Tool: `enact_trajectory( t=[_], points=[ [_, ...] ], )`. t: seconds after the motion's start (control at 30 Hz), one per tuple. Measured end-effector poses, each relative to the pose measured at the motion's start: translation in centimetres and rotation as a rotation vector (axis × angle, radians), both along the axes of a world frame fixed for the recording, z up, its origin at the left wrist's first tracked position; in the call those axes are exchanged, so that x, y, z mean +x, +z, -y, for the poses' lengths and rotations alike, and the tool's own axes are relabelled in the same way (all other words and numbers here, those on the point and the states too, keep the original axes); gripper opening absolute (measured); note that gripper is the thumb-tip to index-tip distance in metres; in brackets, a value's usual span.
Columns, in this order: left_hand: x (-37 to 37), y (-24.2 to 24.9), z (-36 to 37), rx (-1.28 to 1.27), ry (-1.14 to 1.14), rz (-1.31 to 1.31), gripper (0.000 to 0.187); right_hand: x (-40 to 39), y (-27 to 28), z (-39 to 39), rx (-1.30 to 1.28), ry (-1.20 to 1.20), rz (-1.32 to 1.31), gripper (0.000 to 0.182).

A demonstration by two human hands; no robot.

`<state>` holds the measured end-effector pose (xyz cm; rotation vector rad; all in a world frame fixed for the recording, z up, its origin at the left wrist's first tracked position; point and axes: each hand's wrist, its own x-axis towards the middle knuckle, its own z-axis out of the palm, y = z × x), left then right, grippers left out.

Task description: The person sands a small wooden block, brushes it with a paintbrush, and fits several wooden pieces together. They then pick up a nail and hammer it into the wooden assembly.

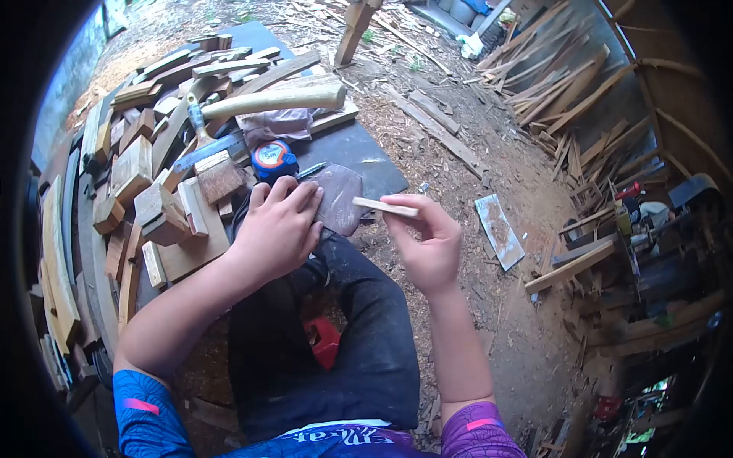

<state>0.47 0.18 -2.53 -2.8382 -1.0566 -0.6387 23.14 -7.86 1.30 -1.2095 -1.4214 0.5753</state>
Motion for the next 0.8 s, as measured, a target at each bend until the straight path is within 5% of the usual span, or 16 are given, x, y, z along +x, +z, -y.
enact_trajectory(
  t=[0.03, 0.17, 0.8],
  points=[
    [-0.1, -0.1, 0.1, -0.008, 0.015, 0.008, 0.048, -0.3, 0.0, -0.9, 0.236, -0.121, 0.578, 0.027],
    [-0.1, -0.2, 0.2, -0.019, 0.022, 0.028, 0.048, -2.3, 0.3, -0.7, 0.193, -0.01, 1.059, 0.02],
    [0.1, 0.0, 0.5, -0.002, 0.057, 0.038, 0.049, -2.5, -1.8, -0.9, 0.203, -0.086, 0.821, 0.019]
  ],
)
